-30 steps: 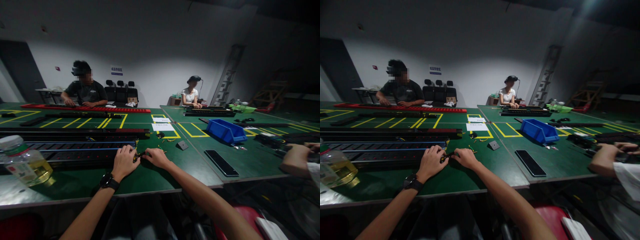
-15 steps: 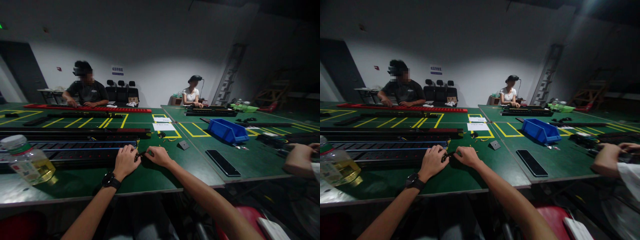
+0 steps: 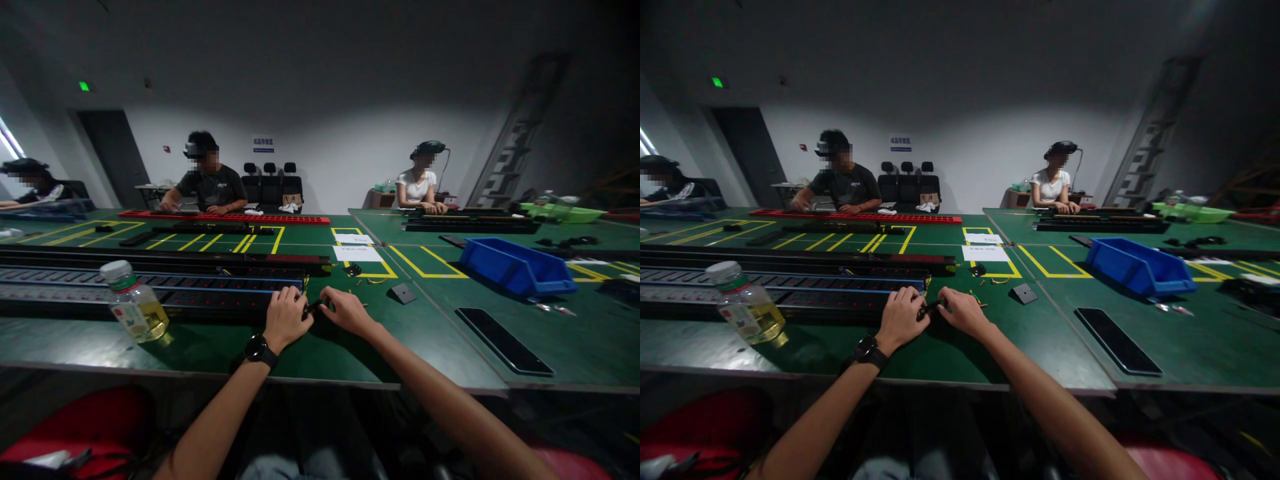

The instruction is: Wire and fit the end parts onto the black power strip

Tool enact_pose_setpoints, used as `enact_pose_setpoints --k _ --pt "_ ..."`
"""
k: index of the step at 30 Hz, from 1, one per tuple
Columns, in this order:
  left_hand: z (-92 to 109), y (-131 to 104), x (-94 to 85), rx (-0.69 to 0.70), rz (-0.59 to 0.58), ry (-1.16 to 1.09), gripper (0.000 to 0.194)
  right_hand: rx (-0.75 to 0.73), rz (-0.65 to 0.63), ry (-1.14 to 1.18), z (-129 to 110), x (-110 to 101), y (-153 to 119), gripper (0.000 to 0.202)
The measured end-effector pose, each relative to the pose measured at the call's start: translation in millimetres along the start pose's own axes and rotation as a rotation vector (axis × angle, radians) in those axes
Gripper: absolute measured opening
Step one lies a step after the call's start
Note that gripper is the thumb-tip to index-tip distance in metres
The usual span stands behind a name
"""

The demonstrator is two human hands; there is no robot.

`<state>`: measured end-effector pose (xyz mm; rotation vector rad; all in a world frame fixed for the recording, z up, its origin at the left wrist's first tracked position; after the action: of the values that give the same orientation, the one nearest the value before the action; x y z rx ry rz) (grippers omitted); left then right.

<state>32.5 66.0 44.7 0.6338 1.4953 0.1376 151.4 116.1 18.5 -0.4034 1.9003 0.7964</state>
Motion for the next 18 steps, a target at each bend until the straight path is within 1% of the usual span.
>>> enact_pose_setpoints --k 4,7,11,15,18 --pt "0.8 0.0 0.4 0.003 -0.003 0.001 0.020 0.072 -0.037 -0.063 7.6 9.5 5.6 0.019" --pt "1.0 0.3 1.1 0.006 -0.004 -0.002 0.017 0.093 -0.054 -0.108 5.4 11.5 8.9 0.019" --pt "2.1 0.6 2.7 0.020 -0.010 -0.013 0.016 0.103 -0.054 -0.124 2.0 11.5 10.4 0.017" --pt "3.6 0.3 3.3 0.034 -0.016 -0.004 0.014 0.125 -0.064 -0.158 6.1 11.6 10.6 0.020" --pt "3.1 0.1 2.3 0.024 -0.014 0.001 0.014 0.139 -0.073 -0.207 9.3 2.2 9.9 0.020"
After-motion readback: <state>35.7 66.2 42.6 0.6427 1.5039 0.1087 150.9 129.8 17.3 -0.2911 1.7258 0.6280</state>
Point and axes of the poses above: each hand's wrist, its own y-axis towards the middle knuckle, its own x-axis out of the palm, z = x × y, the point moved 10 cm from there along y, towards the middle knuckle, and after that the axes turned 3 degrees about -z, right-handed, at the moved point
